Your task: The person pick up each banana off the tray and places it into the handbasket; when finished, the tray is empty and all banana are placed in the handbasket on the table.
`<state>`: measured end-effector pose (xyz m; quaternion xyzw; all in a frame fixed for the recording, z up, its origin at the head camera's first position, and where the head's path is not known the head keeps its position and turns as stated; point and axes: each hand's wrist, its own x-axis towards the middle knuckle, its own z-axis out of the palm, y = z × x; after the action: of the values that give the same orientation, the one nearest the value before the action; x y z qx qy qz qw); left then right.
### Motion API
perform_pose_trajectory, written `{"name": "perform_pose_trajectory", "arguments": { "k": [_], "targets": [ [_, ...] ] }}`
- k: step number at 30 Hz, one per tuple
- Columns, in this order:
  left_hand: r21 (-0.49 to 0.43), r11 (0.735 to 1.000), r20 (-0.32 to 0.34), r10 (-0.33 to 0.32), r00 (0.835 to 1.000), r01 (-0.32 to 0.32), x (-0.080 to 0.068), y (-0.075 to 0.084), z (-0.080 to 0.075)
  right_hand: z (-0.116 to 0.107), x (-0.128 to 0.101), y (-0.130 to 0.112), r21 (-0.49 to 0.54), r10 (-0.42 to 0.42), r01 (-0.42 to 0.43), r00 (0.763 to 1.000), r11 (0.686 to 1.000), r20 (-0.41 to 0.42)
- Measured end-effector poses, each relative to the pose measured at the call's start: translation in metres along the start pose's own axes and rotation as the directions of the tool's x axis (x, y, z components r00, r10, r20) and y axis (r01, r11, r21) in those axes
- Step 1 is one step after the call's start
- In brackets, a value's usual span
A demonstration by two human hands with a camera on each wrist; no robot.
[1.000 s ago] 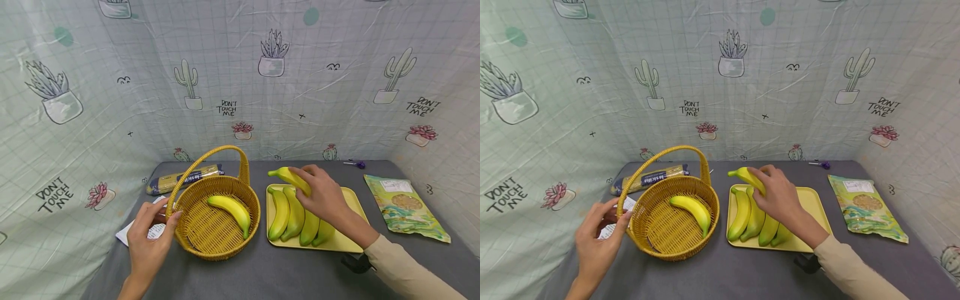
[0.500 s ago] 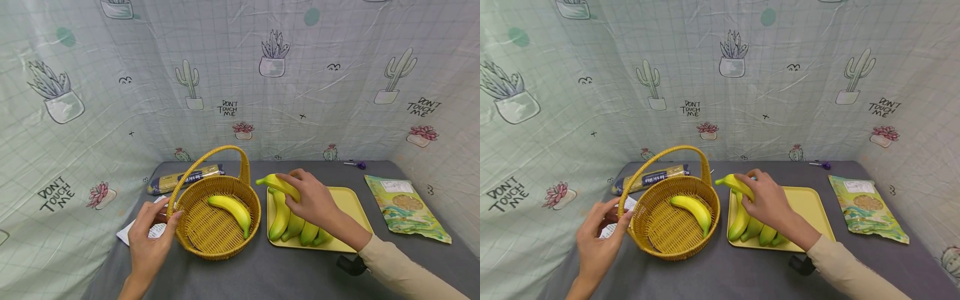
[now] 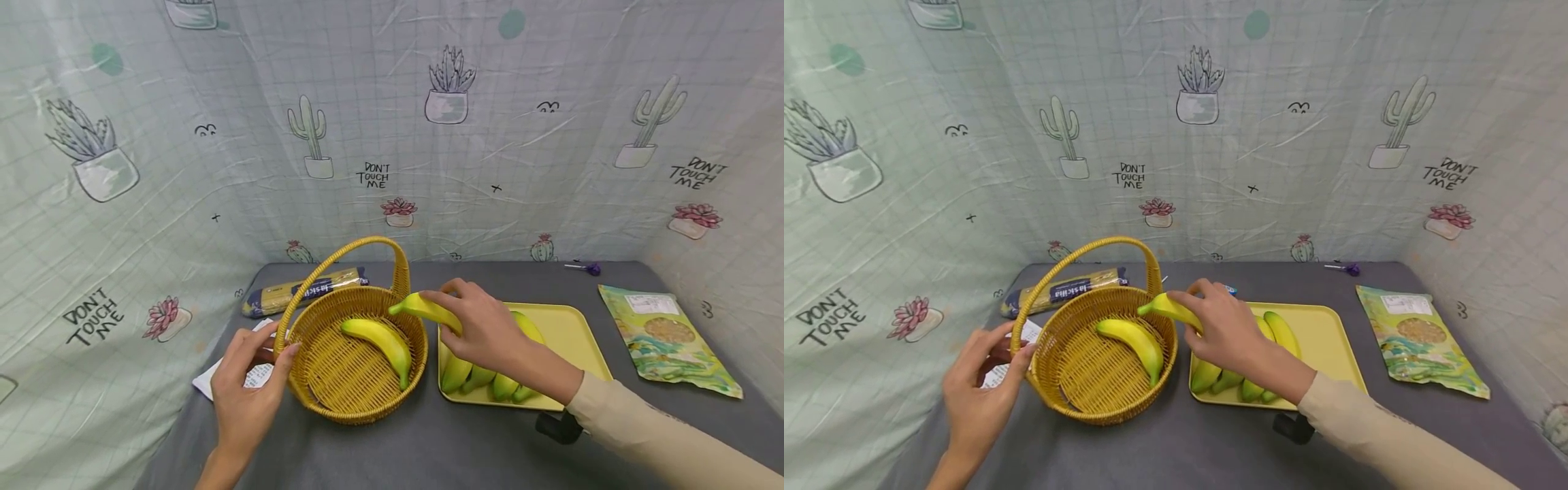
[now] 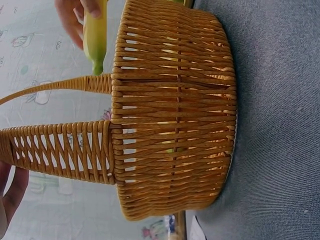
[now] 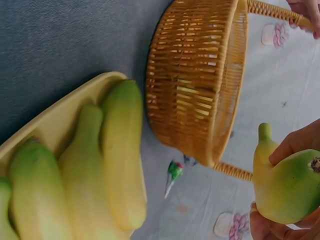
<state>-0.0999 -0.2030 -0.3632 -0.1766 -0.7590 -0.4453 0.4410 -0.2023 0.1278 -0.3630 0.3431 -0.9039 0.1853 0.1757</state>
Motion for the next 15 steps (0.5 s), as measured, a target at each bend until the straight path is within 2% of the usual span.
{"name": "perform_pose_trajectory", "arguments": {
  "k": [7, 15],
  "targets": [
    [-0.045, 0.999, -0.014, 0.016, 1.0, -0.017, 0.0, -0.002, 0.001, 0.007, 0.015, -0.015, 0.031, -0.05, 0.048, 0.997, 0.998, 0.06],
    [-0.053, 0.999, -0.015, 0.009, 1.0, -0.009, -0.001, -0.003, 0.0, 0.021, 0.03, -0.03, 0.074, -0.096, 0.087, 0.988, 0.993, 0.122]
  ]
}}
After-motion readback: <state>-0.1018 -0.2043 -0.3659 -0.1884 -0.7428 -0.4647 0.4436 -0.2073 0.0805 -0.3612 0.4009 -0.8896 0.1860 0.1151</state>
